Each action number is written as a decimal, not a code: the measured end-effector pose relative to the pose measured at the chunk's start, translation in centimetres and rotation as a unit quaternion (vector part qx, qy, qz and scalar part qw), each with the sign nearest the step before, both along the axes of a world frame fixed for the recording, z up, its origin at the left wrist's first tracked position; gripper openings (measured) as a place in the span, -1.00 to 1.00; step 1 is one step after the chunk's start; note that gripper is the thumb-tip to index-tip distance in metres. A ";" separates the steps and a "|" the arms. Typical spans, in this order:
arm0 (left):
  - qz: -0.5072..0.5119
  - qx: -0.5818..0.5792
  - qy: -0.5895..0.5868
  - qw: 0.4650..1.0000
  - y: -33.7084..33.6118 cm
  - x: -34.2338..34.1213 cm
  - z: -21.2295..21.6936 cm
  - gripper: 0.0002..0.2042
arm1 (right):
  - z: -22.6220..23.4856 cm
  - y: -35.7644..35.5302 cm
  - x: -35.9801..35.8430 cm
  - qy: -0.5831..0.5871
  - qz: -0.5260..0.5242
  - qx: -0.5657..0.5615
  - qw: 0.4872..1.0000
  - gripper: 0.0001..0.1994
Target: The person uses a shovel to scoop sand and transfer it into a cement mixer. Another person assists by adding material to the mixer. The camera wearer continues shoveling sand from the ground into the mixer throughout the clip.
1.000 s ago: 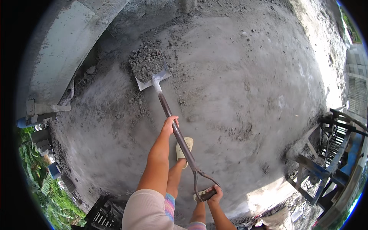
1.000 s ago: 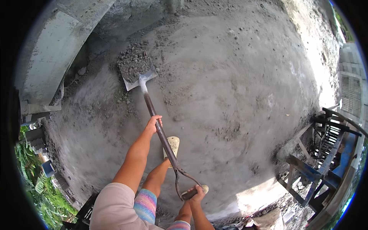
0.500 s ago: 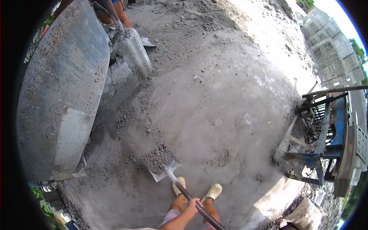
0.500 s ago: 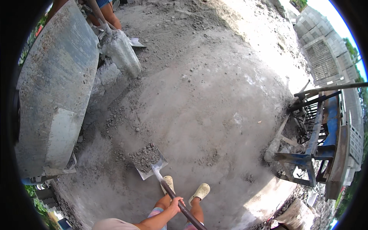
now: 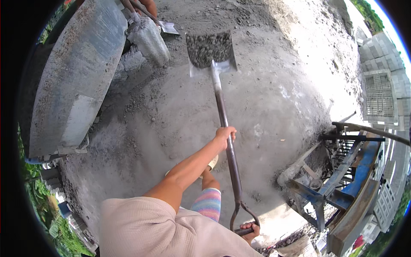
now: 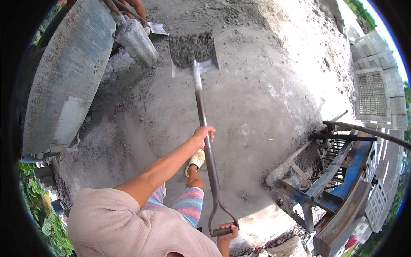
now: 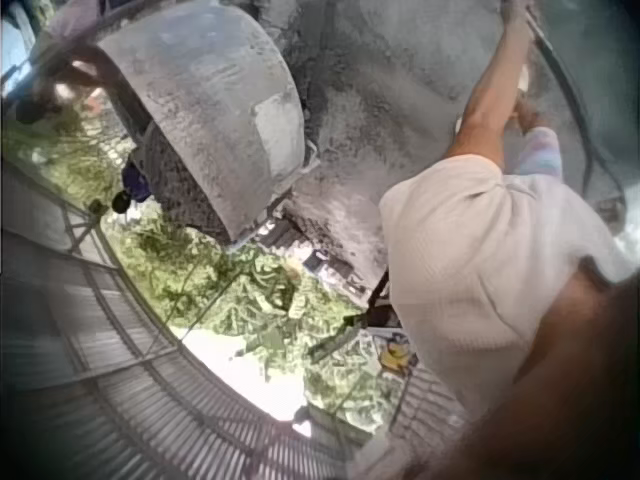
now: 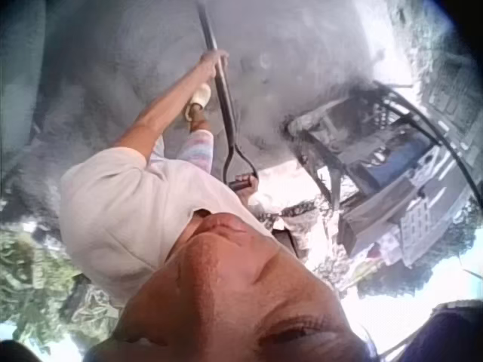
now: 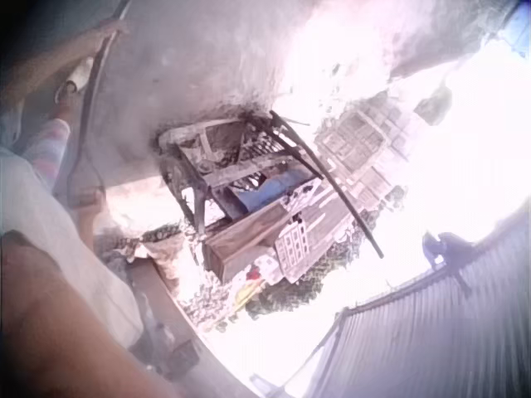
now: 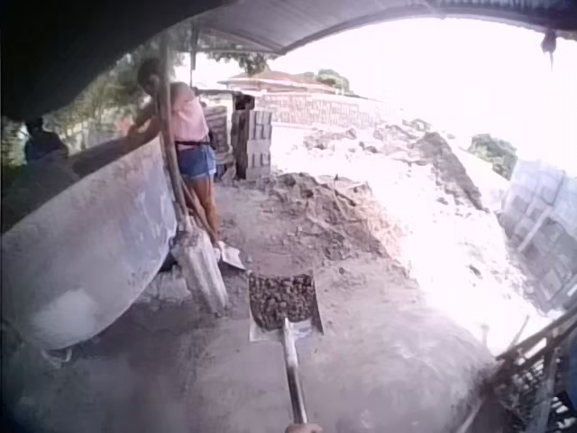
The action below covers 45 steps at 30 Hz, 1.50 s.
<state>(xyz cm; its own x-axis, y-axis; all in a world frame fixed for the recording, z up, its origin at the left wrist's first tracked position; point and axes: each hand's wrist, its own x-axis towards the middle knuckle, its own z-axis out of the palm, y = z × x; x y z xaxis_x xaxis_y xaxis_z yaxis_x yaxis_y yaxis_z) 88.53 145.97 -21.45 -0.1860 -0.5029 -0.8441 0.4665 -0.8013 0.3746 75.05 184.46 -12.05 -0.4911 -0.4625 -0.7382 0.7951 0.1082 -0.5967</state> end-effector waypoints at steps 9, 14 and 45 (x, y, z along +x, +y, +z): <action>-0.001 -0.110 -0.063 0.992 -20.1 -5.3 7.4 -0.87 | 7.8 -21.0 -1.6 -0.010 0.010 -0.001 1.000 -0.85; 0.055 0.128 0.018 0.990 1.3 -3.3 -6.6 -0.87 | 6.7 -6.9 -4.6 0.074 0.030 0.202 0.976 -0.87; 0.099 0.256 0.027 0.961 9.3 44.6 -28.0 -0.79 | -9.2 -9.4 35.1 0.050 0.140 0.293 0.944 -0.92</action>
<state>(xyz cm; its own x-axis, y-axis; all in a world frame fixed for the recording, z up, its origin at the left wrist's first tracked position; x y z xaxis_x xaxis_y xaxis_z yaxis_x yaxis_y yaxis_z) 133.11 155.26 -49.44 -0.1807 -0.0553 -0.9820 0.6369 -0.7674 -0.0740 110.15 175.02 -21.26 -0.4904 -0.1107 -0.8644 0.6292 0.6413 -0.4391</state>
